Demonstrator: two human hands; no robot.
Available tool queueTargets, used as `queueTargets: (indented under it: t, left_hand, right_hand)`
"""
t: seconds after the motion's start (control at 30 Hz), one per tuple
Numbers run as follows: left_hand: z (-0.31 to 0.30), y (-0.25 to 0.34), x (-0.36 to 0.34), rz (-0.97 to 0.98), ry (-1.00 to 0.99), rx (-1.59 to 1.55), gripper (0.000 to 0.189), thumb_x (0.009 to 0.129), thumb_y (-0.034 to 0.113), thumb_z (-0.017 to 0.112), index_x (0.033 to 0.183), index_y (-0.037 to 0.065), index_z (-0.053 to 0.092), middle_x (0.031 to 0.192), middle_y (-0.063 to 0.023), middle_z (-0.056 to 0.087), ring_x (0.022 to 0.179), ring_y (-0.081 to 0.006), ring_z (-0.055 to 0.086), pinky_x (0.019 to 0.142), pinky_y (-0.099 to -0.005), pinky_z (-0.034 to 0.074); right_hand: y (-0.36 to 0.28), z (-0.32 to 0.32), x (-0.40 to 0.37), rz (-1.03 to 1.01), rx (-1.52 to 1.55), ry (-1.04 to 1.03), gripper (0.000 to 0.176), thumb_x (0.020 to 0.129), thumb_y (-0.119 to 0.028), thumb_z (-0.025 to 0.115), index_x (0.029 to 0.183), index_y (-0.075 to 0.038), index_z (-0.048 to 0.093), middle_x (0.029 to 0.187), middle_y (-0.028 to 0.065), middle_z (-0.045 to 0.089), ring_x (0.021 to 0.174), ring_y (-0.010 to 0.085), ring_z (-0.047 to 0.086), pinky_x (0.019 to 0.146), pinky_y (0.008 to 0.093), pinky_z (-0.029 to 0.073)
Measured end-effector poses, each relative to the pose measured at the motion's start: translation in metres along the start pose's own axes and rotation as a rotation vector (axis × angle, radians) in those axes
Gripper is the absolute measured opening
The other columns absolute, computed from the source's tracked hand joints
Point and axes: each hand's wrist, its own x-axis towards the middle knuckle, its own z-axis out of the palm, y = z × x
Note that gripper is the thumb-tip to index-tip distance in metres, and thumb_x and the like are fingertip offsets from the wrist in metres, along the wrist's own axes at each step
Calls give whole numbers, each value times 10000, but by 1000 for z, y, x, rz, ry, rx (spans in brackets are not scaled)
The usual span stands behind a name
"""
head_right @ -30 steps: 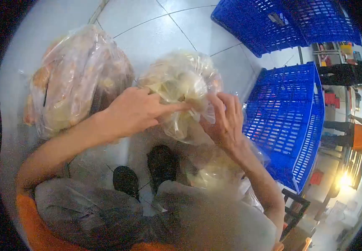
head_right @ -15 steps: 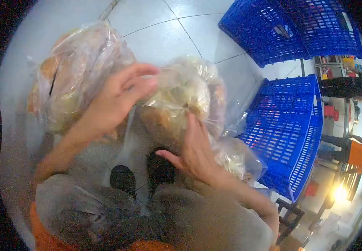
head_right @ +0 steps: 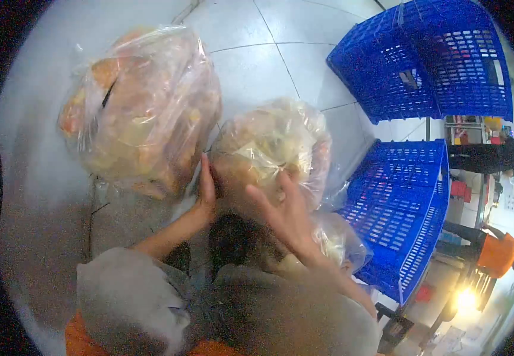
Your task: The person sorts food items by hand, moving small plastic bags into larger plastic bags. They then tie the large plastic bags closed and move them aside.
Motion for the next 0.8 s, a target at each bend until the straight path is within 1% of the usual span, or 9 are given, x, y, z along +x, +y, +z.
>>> queueTargets:
  t: [0.03, 0.13, 0.17, 0.3, 0.4, 0.5, 0.6, 0.7, 0.8]
  left_hand:
    - [5, 4, -5, 4, -2, -5, 866, 967, 722, 320, 1521, 57, 331, 1539, -90, 383, 1399, -256, 374, 1147, -413, 316]
    - [12, 6, -9, 6, 45, 63, 936, 920, 779, 350, 1532, 71, 328, 1534, -79, 404, 1396, -257, 394, 1130, -441, 341]
    - [5, 4, 0, -11, 29, 141, 1000, 894, 812, 338, 1544, 55, 293, 1560, -115, 359, 1419, -275, 362, 1156, -444, 294]
    - [24, 34, -16, -134, -114, 111, 1151, 795, 908, 355, 1544, 36, 293, 1579, -150, 327, 1443, -300, 334, 1171, -502, 240]
    - [17, 27, 1, -165, -243, 109, 1197, 739, 949, 372, 1548, 70, 301, 1566, -143, 350, 1426, -307, 358, 1145, -551, 254]
    - [23, 29, -20, -136, -175, 133, 1061, 796, 893, 401, 1571, 182, 257, 1592, -94, 310, 1461, -297, 288, 1107, -625, 283]
    - [18, 29, -33, -182, -150, 51, 1027, 814, 886, 371, 1557, 182, 285, 1573, -111, 333, 1435, -303, 323, 1070, -663, 319]
    - [24, 19, -62, -107, -72, -10, 1180, 747, 958, 323, 1479, 35, 389, 1409, -149, 524, 1313, -303, 488, 1085, -529, 349]
    - [-41, -1, -63, -262, -163, 188, 1094, 801, 922, 293, 1489, 76, 384, 1421, -140, 518, 1302, -275, 499, 1074, -518, 371]
  right_hand:
    - [-2, 0, 4, -5, -5, -1, 600, 905, -374, 721, 1241, 100, 568, 1168, 208, 668, 1085, 283, 637, 941, 384, 484]
    - [-8, -4, 43, 313, 1063, -23, 437, 923, -308, 709, 1182, 32, 616, 1243, 143, 626, 1132, 247, 593, 981, 412, 459]
    - [-6, -3, 54, 252, 1181, 47, 373, 931, -270, 698, 1159, 16, 624, 1116, 107, 680, 1000, 226, 649, 900, 357, 506]
    - [-35, -26, 60, 199, 1086, 27, 338, 943, -261, 675, 1126, 21, 643, 1030, 64, 696, 857, 149, 661, 777, 294, 530]
    - [-25, -29, 53, 92, 758, 90, 279, 935, -159, 658, 1150, 19, 652, 1068, 67, 694, 928, 159, 658, 841, 314, 516]
    - [-31, -37, 27, 55, 579, 187, 236, 910, -179, 680, 1036, 20, 685, 947, 59, 697, 830, 108, 636, 717, 278, 511]
    - [-38, -45, -1, 126, 612, 172, 225, 872, -149, 705, 1015, 25, 693, 910, 52, 692, 795, 111, 631, 692, 270, 503]
    - [-68, -61, -26, 191, 460, 186, 195, 835, -113, 725, 979, 8, 673, 868, 36, 671, 762, 118, 627, 687, 263, 499]
    - [-87, -85, -50, 218, 536, 402, 245, 797, -100, 733, 986, 22, 635, 906, 66, 622, 821, 176, 613, 774, 304, 499]
